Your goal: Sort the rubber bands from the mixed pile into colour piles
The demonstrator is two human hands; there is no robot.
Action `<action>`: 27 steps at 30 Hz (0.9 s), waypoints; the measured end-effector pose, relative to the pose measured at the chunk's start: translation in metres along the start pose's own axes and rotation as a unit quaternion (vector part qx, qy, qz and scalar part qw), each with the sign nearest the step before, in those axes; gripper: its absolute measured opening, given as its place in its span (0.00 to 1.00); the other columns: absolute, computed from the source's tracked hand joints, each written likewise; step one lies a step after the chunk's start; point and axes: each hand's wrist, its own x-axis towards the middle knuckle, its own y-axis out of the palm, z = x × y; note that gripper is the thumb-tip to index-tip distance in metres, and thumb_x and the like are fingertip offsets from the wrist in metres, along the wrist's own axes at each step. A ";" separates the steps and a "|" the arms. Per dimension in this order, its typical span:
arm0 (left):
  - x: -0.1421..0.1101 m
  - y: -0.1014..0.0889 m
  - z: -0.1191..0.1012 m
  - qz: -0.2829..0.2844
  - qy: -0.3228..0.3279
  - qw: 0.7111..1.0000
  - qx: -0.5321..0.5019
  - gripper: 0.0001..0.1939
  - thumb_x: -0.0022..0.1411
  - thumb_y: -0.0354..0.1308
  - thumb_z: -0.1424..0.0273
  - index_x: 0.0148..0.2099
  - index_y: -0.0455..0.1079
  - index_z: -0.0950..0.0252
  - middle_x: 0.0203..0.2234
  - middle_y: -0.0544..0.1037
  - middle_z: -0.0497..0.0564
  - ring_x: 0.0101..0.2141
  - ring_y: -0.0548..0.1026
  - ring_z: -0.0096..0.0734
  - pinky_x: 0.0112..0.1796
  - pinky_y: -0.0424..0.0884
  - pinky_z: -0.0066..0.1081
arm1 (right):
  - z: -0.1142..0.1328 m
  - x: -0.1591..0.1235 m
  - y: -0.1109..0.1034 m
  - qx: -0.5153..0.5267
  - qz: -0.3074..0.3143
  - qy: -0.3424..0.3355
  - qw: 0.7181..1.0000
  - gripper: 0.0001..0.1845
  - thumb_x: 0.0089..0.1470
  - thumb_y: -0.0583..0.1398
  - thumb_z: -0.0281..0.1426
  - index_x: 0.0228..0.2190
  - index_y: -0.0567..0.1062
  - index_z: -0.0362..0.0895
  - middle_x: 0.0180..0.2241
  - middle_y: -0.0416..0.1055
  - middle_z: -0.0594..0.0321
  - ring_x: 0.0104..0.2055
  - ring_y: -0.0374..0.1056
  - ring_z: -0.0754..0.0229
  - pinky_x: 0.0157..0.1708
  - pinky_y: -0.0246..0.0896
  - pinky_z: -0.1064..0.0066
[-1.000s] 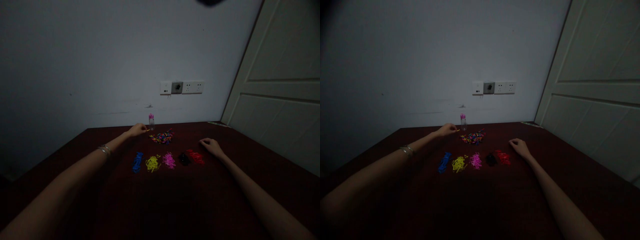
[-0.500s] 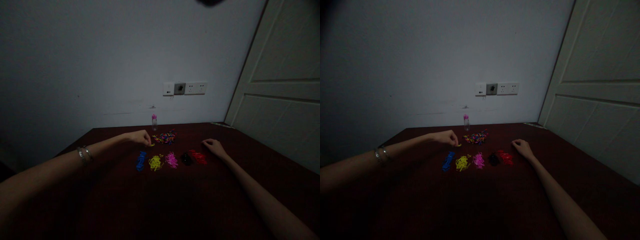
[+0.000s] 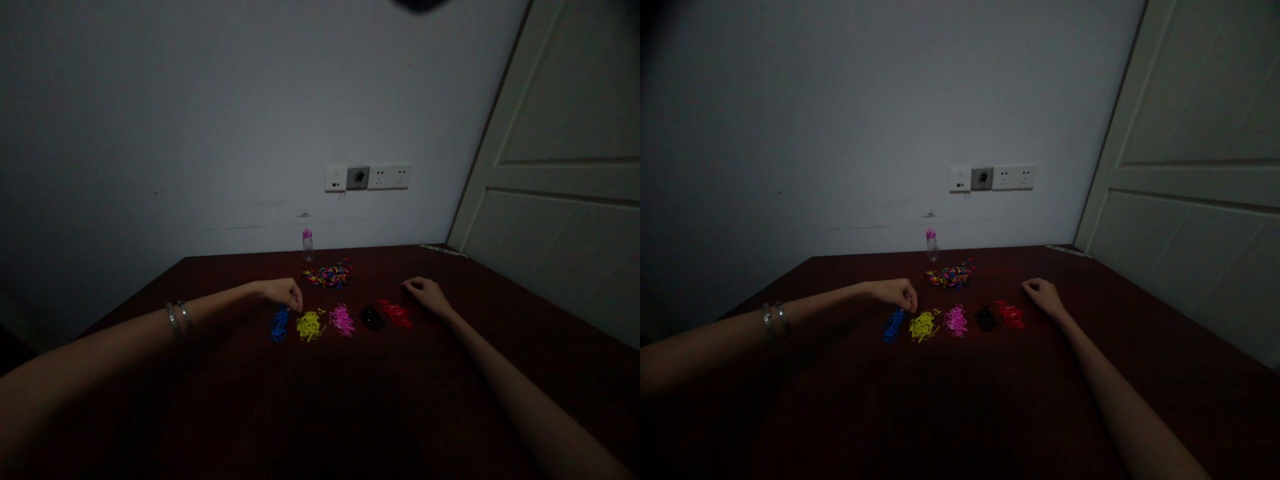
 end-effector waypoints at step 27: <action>0.059 -0.023 0.132 -0.555 -0.183 0.807 -0.083 0.11 0.49 0.52 0.69 0.25 0.74 0.67 0.18 0.74 0.50 0.24 0.71 0.30 0.26 0.62 0.25 | 0.002 -0.003 -0.001 0.004 -0.014 -0.007 1.000 0.17 0.49 0.53 0.38 0.31 0.77 0.42 0.36 0.75 0.56 0.40 0.70 0.54 0.43 0.61 0.65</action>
